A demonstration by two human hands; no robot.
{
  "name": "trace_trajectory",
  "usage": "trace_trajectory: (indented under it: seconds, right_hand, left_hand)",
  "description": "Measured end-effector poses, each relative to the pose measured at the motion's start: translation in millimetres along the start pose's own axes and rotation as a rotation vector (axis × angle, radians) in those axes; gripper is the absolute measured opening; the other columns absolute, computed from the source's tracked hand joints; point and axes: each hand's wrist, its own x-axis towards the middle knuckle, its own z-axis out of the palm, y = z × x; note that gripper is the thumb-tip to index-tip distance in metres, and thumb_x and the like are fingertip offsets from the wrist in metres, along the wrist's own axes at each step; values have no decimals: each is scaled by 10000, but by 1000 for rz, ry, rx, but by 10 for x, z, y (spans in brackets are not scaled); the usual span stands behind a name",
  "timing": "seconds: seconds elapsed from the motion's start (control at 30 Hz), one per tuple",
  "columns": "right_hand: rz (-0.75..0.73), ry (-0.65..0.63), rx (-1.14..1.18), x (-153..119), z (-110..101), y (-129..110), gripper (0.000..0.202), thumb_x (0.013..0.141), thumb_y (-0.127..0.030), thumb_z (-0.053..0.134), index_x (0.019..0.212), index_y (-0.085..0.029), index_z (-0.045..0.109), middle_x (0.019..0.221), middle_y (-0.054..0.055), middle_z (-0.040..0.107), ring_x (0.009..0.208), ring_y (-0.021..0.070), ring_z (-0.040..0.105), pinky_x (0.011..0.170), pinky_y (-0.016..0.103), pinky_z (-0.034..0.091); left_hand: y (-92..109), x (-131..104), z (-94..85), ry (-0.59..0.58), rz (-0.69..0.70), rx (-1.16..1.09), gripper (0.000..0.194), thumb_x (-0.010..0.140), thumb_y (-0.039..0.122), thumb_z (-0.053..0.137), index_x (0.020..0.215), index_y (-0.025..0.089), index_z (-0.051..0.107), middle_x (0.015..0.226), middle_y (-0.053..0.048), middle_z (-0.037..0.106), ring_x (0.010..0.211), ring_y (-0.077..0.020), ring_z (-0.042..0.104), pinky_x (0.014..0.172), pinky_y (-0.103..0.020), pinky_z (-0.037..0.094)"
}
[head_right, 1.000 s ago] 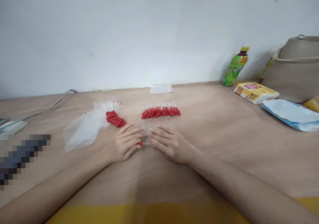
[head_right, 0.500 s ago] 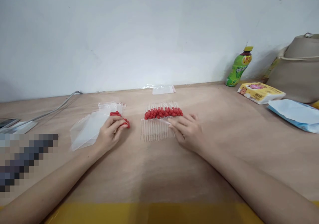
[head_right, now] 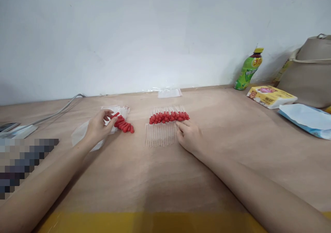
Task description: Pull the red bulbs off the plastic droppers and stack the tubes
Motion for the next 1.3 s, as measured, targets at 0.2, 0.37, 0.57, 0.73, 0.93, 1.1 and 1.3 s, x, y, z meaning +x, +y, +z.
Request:
trace_trajectory:
  seconds: [0.2,0.37,0.57,0.73,0.93,1.1,1.3]
  right_hand:
    - [-26,-93,-32,-8,40,-24,212,819,-221,454,861,-159,652,672,53,547,635,165,513,596,293,440]
    - [-12,-175,-38,-16,14,-61,269,789,-359,540,908,-140,642,704,53,510,669,176,492,611,309,437]
    - [-14,-164,20,-15,-25,-78,322,756,-425,581,938,-166,640,869,83,522,799,202,521,721,368,464]
    - [45,-121,73,-23,-29,-63,299,776,-383,567,953,-150,628,943,104,531,868,213,542,780,384,475]
    - [62,-116,98,-29,-9,-62,232,795,-326,547,914,-141,621,928,107,527,845,204,558,759,370,491]
    - [11,-114,122,-37,22,-49,196,799,-300,544,913,-154,607,926,102,536,850,206,556,765,382,494]
    - [14,-108,145,-34,20,-41,211,811,-296,534,935,-142,608,920,102,545,861,201,559,758,360,494]
  left_hand:
    - [-134,26,49,-88,3,57,187,784,360,505,855,200,570,844,-17,641,714,-176,529,636,-285,394]
    - [-152,24,79,-91,11,54,239,786,398,502,880,197,592,846,-21,646,721,-181,529,662,-290,400]
    - [-176,20,95,-51,18,42,256,788,402,499,888,191,603,901,-31,644,752,-184,548,729,-310,417]
    - [-127,12,87,36,79,56,258,810,402,487,902,193,606,910,-42,629,824,-203,561,777,-329,423]
    - [-57,12,110,95,196,23,199,826,323,487,906,181,601,904,-50,600,876,-191,557,808,-308,428]
    - [-85,-1,121,119,170,8,174,831,287,477,906,182,593,902,-43,608,849,-182,563,786,-303,437]
    - [130,9,116,126,206,-3,155,821,285,492,900,191,587,915,-46,597,898,-195,548,820,-326,426]
